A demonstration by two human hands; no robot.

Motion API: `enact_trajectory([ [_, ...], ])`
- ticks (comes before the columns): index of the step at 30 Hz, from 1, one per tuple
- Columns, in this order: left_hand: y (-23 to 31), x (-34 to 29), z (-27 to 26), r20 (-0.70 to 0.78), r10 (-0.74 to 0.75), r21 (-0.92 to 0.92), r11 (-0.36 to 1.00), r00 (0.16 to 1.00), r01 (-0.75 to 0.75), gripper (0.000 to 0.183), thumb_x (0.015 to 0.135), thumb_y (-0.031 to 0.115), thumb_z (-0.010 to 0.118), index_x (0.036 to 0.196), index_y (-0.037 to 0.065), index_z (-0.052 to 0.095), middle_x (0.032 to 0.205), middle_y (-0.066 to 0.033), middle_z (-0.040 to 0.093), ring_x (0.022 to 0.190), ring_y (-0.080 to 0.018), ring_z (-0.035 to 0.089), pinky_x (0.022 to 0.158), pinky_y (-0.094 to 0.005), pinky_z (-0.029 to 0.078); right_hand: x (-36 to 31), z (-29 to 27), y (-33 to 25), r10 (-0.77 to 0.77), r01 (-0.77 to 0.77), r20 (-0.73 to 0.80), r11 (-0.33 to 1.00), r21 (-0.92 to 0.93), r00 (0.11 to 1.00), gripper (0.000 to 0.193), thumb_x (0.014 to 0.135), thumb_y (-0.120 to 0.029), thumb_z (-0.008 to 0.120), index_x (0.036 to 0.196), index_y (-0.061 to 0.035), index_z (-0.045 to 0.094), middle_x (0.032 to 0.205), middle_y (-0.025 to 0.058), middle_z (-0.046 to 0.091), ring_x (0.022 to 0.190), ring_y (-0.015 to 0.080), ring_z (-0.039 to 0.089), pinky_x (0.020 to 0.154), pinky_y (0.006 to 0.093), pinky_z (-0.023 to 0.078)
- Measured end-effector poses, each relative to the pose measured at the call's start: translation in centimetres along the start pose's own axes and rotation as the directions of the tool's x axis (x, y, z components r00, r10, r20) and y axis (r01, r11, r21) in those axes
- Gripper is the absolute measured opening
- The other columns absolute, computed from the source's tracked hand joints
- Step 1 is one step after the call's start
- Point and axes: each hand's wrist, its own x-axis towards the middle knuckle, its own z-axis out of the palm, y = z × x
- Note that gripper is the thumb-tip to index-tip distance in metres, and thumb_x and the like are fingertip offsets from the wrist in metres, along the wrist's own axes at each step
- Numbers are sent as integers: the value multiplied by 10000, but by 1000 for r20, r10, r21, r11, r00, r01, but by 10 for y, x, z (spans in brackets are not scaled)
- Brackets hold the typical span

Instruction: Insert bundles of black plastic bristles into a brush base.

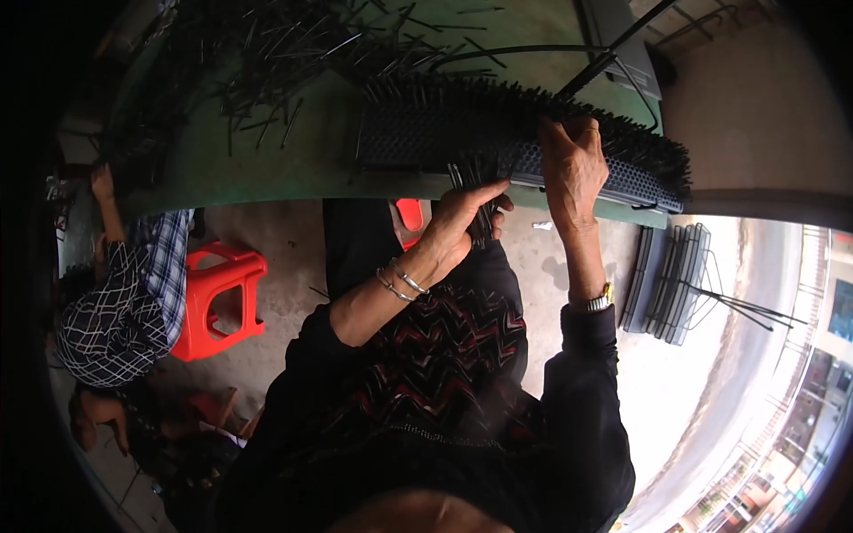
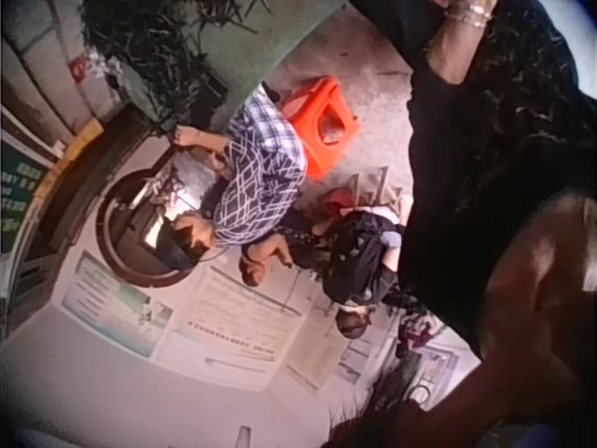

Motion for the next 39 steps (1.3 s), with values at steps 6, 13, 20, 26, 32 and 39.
enact_trajectory([
  [6,-2,-2,2,-18,14,26,1000,1000,-14,183,839,206,695,899,41,643,767,-74,636,569,-116,537,479,-262,431,-21,-3,-1,-160,154,-149,987,-55,976,287,870,-168,647,1155,-138,668,950,69,575,782,201,594,630,321,473],
  [13,3,-6,13,6,26,135,990,1000,-26,197,841,246,688,891,58,659,787,-81,673,670,-165,640,495,-285,486,-24,-26,3,200,-485,486,655,579,850,127,900,-111,593,981,-25,639,780,64,642,665,127,608,615,246,463],
  [20,-9,11,-1,-17,-34,-89,996,999,32,174,889,222,638,948,71,577,931,-112,652,827,-223,648,688,-400,567,-9,-21,9,239,-201,-47,895,397,970,93,899,-96,590,973,-41,605,787,70,656,663,120,633,601,259,482],
  [26,-8,8,2,-89,-19,-14,1000,996,18,147,889,211,635,922,74,594,834,-86,641,689,-167,597,602,-337,532,-5,-3,21,202,-146,-137,930,336,970,84,907,-82,580,975,-53,619,784,59,664,668,117,632,599,250,475],
  [32,-4,3,3,-42,-5,16,1000,999,6,165,875,227,660,908,71,621,788,-64,642,640,-138,581,531,-296,475,-7,-7,15,194,-131,-105,892,432,975,87,897,-80,596,970,-57,637,778,55,651,659,120,619,587,255,473],
  [39,0,-4,8,-5,-1,77,997,1000,2,188,854,243,685,879,59,652,748,-56,636,614,-111,564,521,-266,448,-5,-10,9,52,-41,-72,988,146,996,114,845,-113,644,957,-125,660,899,87,547,760,241,600,630,330,482],
])
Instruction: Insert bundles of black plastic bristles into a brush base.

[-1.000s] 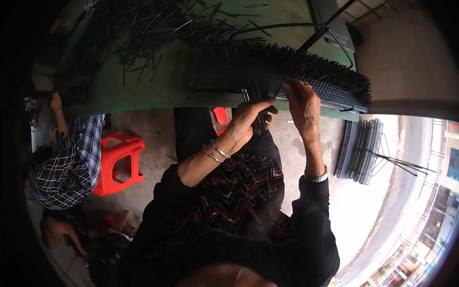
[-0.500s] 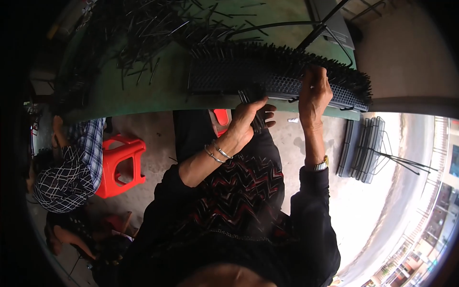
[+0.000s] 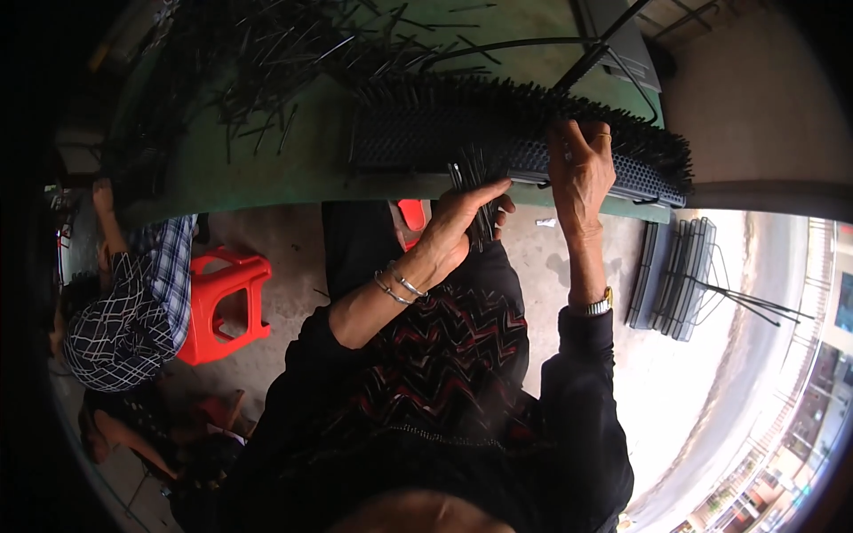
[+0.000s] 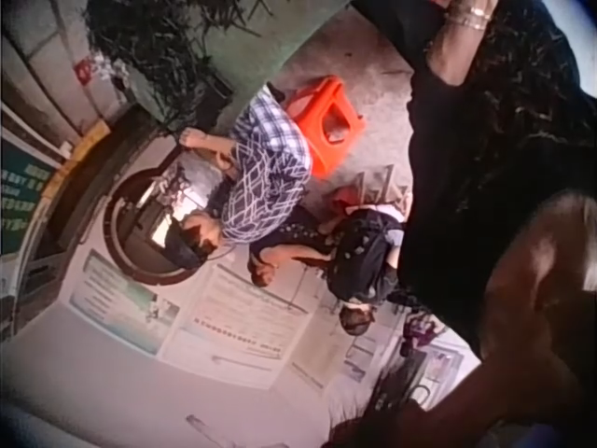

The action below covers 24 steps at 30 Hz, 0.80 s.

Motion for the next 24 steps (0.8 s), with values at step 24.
enact_trajectory([
  [24,18,-3,-5,-7,66,-26,997,998,-67,243,883,286,643,975,62,651,912,-70,683,825,-169,667,632,-292,509,8,-22,-12,-59,-428,619,671,605,783,105,850,-44,588,913,35,617,835,75,620,689,156,646,630,265,533],
])
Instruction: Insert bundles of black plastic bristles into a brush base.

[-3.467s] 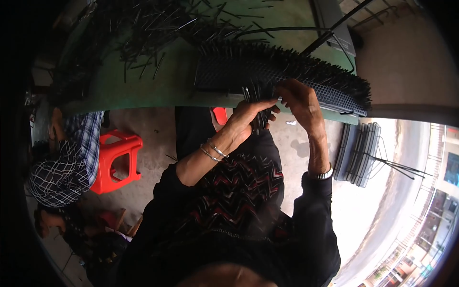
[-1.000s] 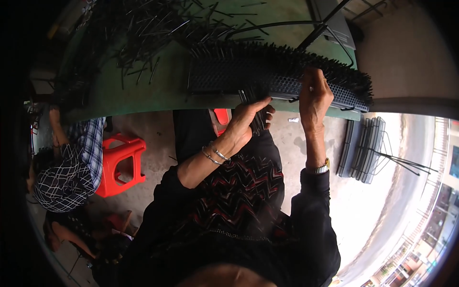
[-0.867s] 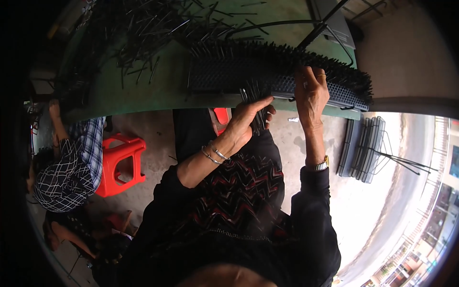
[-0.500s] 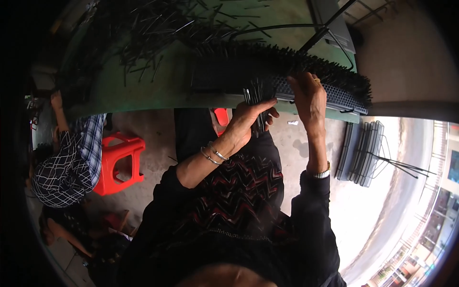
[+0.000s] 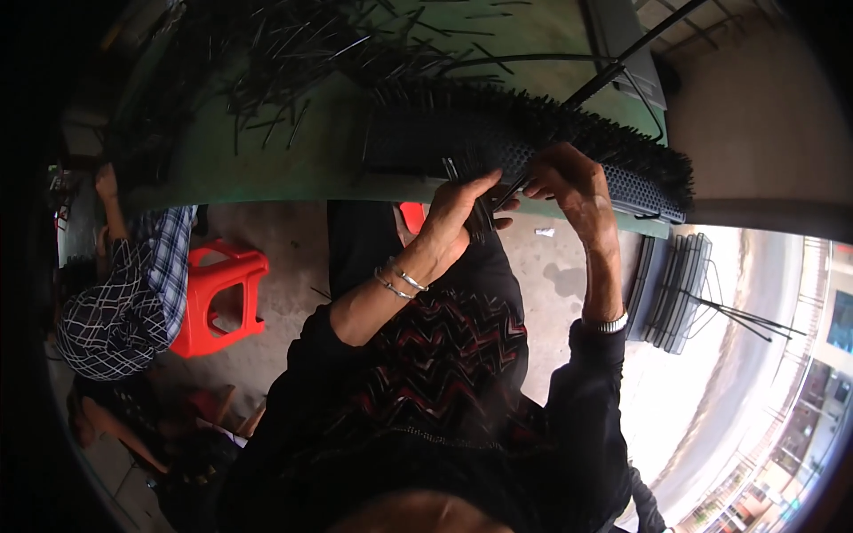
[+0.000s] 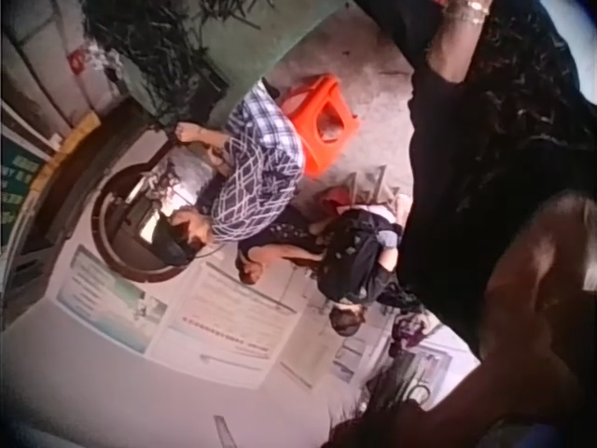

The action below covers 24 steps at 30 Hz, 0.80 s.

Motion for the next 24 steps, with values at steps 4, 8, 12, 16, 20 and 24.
enact_trajectory([
  [4,-1,6,-5,-56,9,-107,994,998,-15,218,899,248,622,982,46,622,938,-106,668,842,-210,668,710,-379,569,5,4,-10,-50,21,-420,997,-73,906,110,904,-71,564,945,25,599,781,68,635,710,128,647,645,254,524],
  [8,-8,10,3,60,-18,-157,987,998,28,202,881,213,640,981,38,621,925,-112,666,852,-221,670,698,-392,574,22,16,10,-331,64,-538,889,-454,775,85,902,-75,582,955,-10,595,763,50,648,689,119,647,632,257,511],
  [12,-18,15,0,41,-77,-201,976,996,84,191,874,198,640,985,44,621,911,-113,659,857,-227,667,706,-419,577,37,19,26,-462,62,-470,760,-647,752,83,888,-54,590,966,-27,597,778,94,668,684,140,658,615,269,507],
  [16,-20,11,1,-65,-70,-263,963,995,51,174,865,204,649,945,55,609,847,-91,648,731,-214,652,594,-378,563,42,21,26,-425,82,-450,792,-605,786,90,876,-65,601,964,-55,617,768,101,650,695,194,663,628,286,501],
  [20,-22,8,1,-118,-45,-266,964,992,12,184,870,225,652,934,57,611,779,-74,628,656,-178,616,558,-341,528,49,24,21,-404,65,-371,744,-665,836,98,857,-87,626,955,-78,630,813,92,626,739,232,645,656,324,497],
  [24,-21,9,-4,-70,-35,-172,985,997,23,177,878,244,655,908,73,616,696,-53,606,578,-141,568,509,-295,475,57,21,15,-441,35,-323,633,-773,837,103,842,-142,643,939,-106,646,911,78,588,785,273,614,671,359,488],
])
